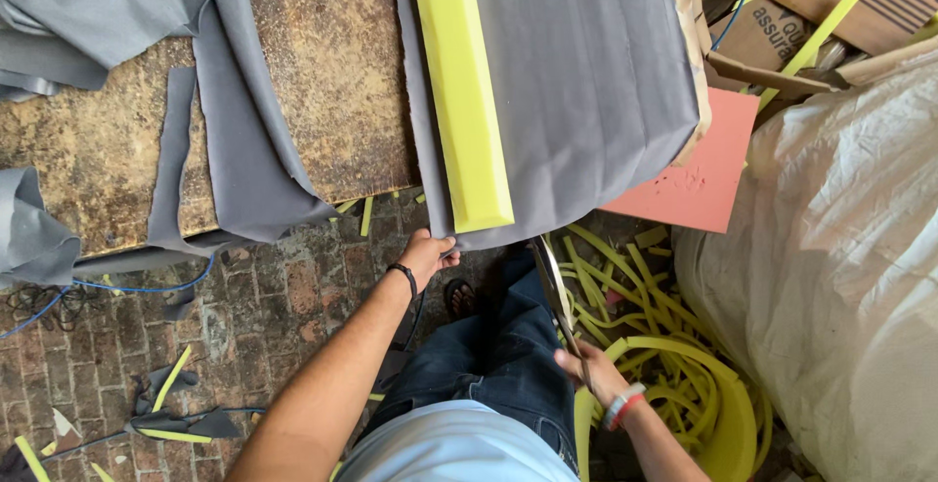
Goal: The person lays gray fabric on a workbench, places yellow foam pieces on it, and cuts the fabric around each foam piece with scissors, trimming excess material. They work on square foam blocks and then a long foam bar, repositioning the foam and fabric between cuts.
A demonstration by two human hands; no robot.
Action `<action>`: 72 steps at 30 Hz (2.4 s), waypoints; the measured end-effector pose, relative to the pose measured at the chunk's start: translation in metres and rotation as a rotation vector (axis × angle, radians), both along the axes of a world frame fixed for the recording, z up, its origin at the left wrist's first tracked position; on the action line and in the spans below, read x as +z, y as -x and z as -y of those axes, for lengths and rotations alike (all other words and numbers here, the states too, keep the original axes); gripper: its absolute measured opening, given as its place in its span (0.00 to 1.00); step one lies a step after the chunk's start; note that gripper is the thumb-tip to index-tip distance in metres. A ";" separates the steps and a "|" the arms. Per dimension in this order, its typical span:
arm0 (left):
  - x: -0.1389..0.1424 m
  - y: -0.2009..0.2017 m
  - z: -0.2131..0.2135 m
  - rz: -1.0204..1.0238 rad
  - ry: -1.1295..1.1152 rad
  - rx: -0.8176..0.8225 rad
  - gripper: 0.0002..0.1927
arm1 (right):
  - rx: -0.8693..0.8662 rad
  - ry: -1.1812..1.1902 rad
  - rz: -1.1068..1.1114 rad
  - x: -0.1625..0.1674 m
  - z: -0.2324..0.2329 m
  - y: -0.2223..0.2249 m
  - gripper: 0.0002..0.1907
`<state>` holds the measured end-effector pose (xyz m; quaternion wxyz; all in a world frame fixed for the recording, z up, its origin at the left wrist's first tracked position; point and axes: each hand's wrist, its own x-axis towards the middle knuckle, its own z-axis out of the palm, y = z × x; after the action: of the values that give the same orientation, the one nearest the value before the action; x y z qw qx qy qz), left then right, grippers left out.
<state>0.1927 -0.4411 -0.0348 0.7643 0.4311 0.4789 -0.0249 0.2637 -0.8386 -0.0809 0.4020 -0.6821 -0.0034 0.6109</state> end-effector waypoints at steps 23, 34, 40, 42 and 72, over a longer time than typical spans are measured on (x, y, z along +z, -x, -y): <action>0.004 -0.003 -0.002 -0.105 -0.052 -0.067 0.12 | 0.009 -0.034 0.286 0.065 -0.104 -0.040 0.26; 0.002 0.001 -0.003 -0.152 -0.095 -0.103 0.12 | -0.113 0.031 0.203 0.084 -0.108 -0.032 0.20; 0.002 0.000 -0.001 -0.184 -0.091 -0.085 0.13 | 0.009 0.093 0.323 0.085 -0.125 -0.046 0.25; 0.003 0.000 0.000 -0.195 -0.102 -0.101 0.13 | -0.017 0.114 0.301 0.088 -0.122 -0.044 0.25; -0.008 0.000 0.012 -0.229 -0.059 -0.066 0.11 | -0.035 0.107 0.287 0.122 -0.213 -0.113 0.29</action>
<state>0.1924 -0.4532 -0.0433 0.6904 0.4633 0.5491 -0.0851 0.3765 -0.6254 0.0414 0.3709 -0.7827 -0.0162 0.4995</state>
